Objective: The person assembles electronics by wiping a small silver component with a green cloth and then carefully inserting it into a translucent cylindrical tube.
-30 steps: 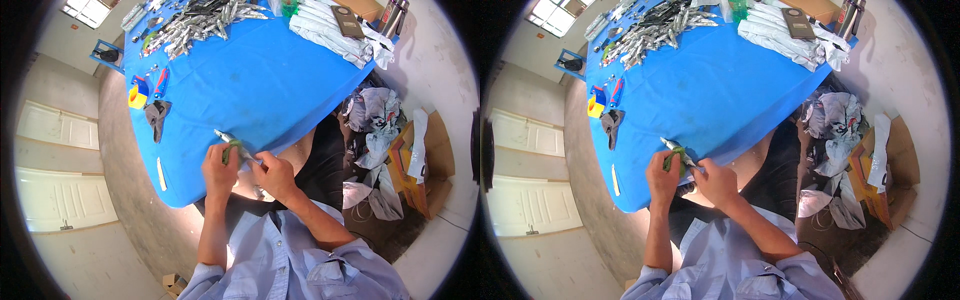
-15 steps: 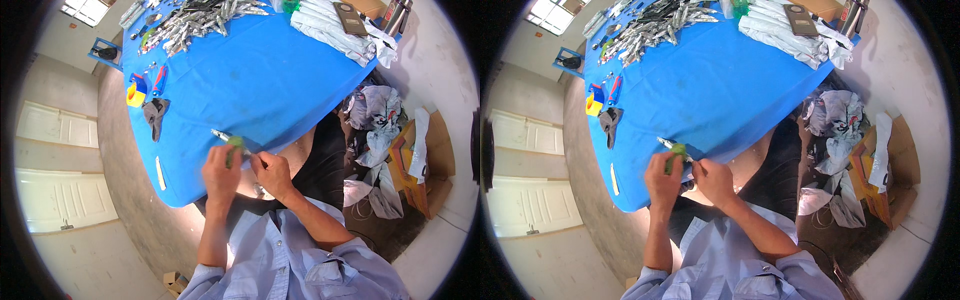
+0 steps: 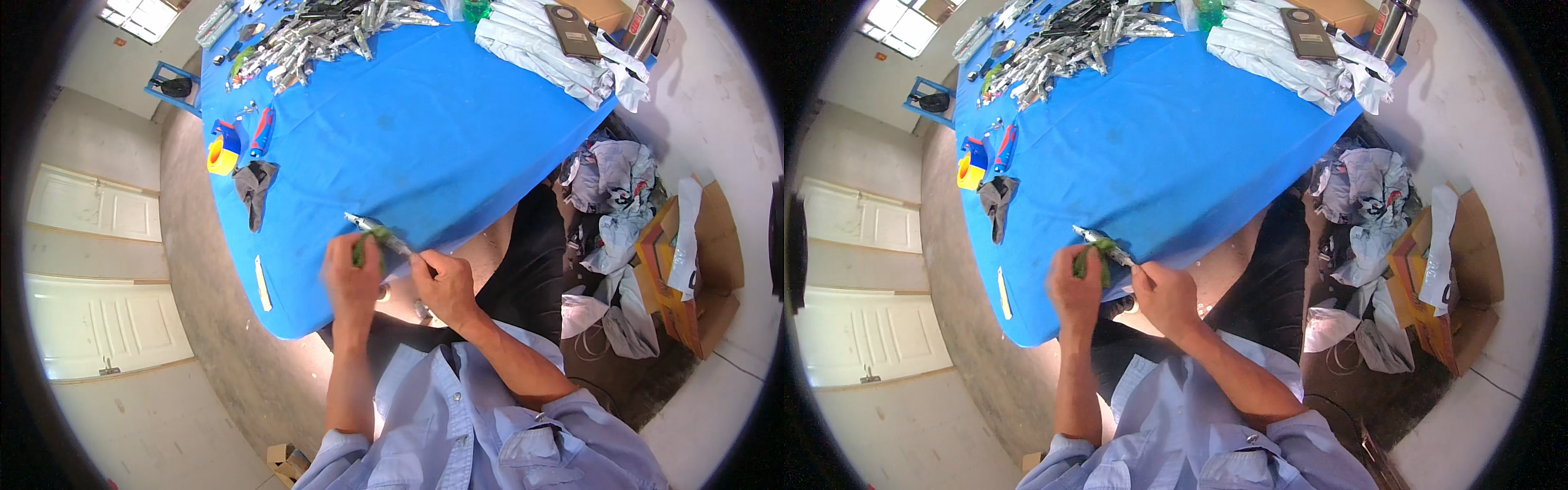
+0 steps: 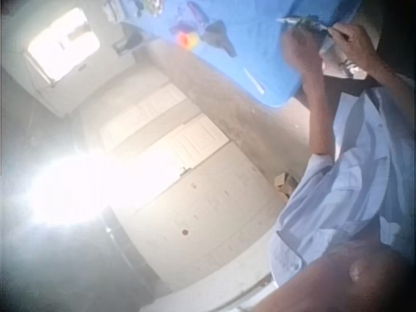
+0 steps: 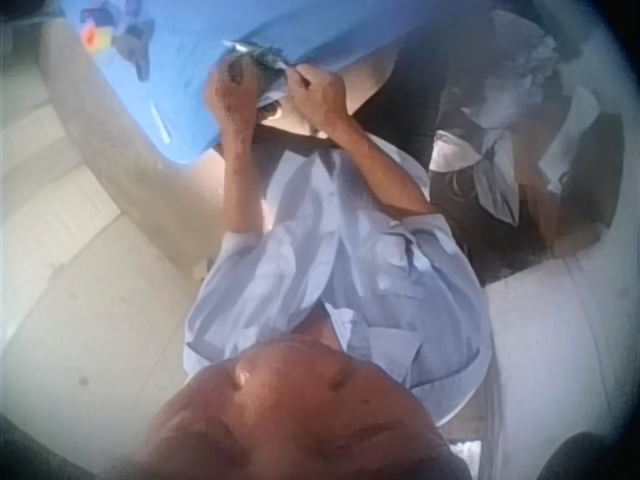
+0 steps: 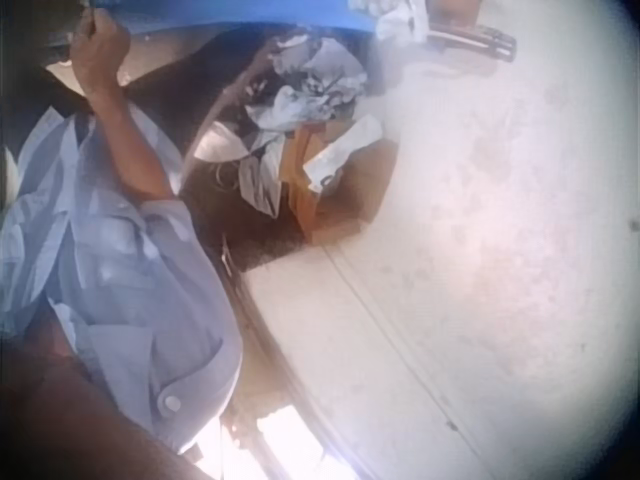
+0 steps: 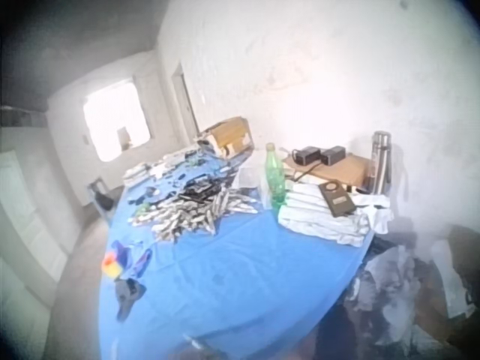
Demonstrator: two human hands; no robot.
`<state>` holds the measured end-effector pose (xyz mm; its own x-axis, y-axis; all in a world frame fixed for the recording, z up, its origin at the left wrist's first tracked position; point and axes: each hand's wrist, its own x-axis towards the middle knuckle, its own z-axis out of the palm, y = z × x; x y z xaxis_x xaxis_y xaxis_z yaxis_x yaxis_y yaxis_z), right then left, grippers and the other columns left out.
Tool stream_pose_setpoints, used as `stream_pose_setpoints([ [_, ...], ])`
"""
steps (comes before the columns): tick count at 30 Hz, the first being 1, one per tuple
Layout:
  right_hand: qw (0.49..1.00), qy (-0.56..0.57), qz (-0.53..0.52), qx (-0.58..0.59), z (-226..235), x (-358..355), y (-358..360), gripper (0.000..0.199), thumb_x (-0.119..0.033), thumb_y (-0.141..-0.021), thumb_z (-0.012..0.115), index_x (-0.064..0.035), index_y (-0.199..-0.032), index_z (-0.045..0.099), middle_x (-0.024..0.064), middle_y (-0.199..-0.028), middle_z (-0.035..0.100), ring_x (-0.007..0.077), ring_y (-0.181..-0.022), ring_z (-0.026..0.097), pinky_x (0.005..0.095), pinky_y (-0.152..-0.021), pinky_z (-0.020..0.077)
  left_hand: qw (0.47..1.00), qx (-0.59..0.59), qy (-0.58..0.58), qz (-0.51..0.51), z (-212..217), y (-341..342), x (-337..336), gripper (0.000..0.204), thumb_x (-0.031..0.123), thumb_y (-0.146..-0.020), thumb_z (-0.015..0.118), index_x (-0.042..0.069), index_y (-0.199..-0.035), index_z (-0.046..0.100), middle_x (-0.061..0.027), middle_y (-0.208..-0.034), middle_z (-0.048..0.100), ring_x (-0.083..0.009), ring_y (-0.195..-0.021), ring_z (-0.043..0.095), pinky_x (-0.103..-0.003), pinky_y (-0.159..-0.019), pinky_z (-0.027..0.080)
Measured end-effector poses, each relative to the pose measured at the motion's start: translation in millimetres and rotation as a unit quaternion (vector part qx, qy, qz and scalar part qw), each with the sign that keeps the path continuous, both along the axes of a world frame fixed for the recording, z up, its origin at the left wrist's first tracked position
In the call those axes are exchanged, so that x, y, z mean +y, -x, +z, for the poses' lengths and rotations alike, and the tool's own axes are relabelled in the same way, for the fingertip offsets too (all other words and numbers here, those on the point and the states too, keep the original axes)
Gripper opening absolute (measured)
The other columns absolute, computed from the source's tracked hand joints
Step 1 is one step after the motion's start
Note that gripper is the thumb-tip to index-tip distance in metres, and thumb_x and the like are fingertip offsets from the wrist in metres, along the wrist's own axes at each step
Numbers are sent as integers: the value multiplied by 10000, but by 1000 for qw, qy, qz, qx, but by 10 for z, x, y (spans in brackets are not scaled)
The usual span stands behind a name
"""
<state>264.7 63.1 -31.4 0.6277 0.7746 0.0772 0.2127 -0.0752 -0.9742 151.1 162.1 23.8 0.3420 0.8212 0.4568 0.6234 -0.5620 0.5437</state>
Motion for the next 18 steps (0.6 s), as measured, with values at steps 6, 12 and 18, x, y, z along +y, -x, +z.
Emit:
stream_pose_setpoints([
  [6, 998, -22, -15, -50, 64, -35, 13, 264, -171, -974, 724, -40, -766, 630, 215, -705, 621, 449, -652, 627, 504, -555, 451, 1000, -9, 11, -17, 204, 23, -59, 111, 77, -917, 794, 21, -990, 731, -163, -918, 719, -347, -801, 707, -411, -710, 553],
  [12, 994, -54, -24, -89, 87, -50, 37, 250, -157, -968, 735, -57, -766, 627, 180, -717, 649, 429, -643, 642, 494, -554, 471, 997, 7, 48, -67, 107, -167, -269, 154, 88, -889, 821, 9, -987, 731, -173, -925, 732, -365, -789, 725, -422, -698, 565],
  [18, 994, -52, -19, -99, 36, -62, 71, 224, -133, -966, 717, -61, -777, 622, 174, -700, 628, 412, -635, 644, 482, -551, 469, 997, 1, 66, -45, 98, -83, -134, 138, 88, -894, 802, 0, -967, 723, -186, -888, 733, -380, -783, 720, -428, -704, 564],
])
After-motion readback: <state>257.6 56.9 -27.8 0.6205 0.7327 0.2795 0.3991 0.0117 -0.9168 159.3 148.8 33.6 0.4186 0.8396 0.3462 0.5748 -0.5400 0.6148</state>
